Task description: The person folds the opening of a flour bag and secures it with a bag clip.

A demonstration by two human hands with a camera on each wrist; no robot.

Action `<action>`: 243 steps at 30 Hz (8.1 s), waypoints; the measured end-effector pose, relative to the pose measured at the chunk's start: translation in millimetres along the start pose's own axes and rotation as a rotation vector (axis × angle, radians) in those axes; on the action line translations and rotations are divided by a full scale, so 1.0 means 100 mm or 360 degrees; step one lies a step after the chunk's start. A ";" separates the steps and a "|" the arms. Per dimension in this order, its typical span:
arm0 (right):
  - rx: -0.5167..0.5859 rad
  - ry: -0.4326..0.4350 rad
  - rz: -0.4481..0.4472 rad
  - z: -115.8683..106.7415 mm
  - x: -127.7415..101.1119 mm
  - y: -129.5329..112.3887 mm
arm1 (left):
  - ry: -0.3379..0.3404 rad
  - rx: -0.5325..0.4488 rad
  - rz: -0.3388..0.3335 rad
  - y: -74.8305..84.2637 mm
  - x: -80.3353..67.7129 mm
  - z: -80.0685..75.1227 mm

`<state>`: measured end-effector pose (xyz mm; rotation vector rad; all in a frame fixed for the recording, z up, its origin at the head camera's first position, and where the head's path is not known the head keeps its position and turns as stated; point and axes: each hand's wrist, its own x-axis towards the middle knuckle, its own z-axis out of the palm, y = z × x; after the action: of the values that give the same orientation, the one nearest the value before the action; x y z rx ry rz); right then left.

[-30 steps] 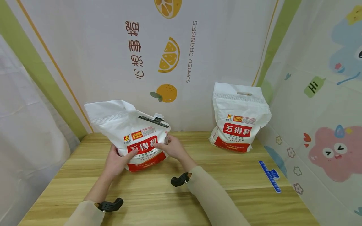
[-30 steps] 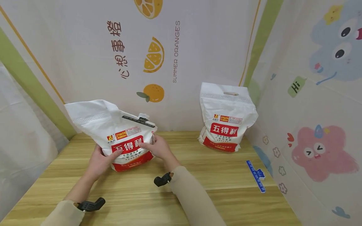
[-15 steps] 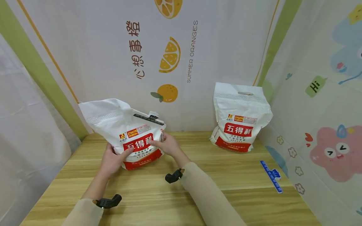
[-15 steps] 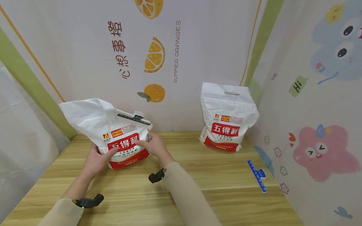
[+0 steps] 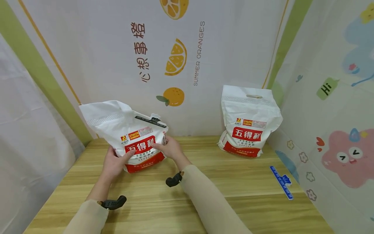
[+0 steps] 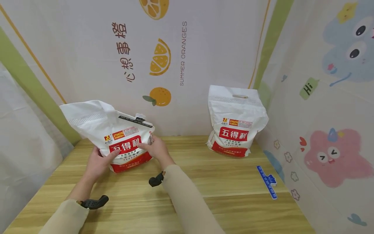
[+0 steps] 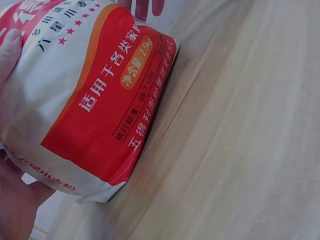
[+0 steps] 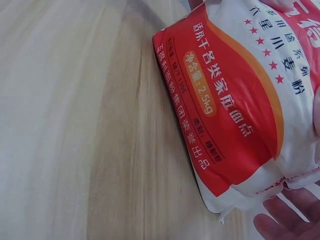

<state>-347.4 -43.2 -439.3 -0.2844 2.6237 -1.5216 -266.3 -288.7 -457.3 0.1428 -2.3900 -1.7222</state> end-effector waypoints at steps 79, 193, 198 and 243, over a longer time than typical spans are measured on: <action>0.0092 -0.0160 -0.0150 -0.35 0.04 0.17 | 0.0141 -0.0008 -0.0212 0.16 0.18 -0.09; 0.0034 0.0655 0.0222 -3.41 -0.74 2.01 | -0.0609 -0.0198 0.0180 1.65 0.48 3.98; 0.0030 0.0681 0.0224 -3.39 -0.78 1.97 | -0.0549 -0.0138 0.0194 1.63 0.49 3.99; -0.0027 0.0296 0.0124 -3.05 -0.86 1.79 | -0.0785 -0.0080 0.0357 1.19 0.41 3.01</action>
<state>-337.1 320.5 -444.0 -0.0425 2.7514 -1.5718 -366.2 21.0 -432.7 -0.6020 -2.5488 -1.8714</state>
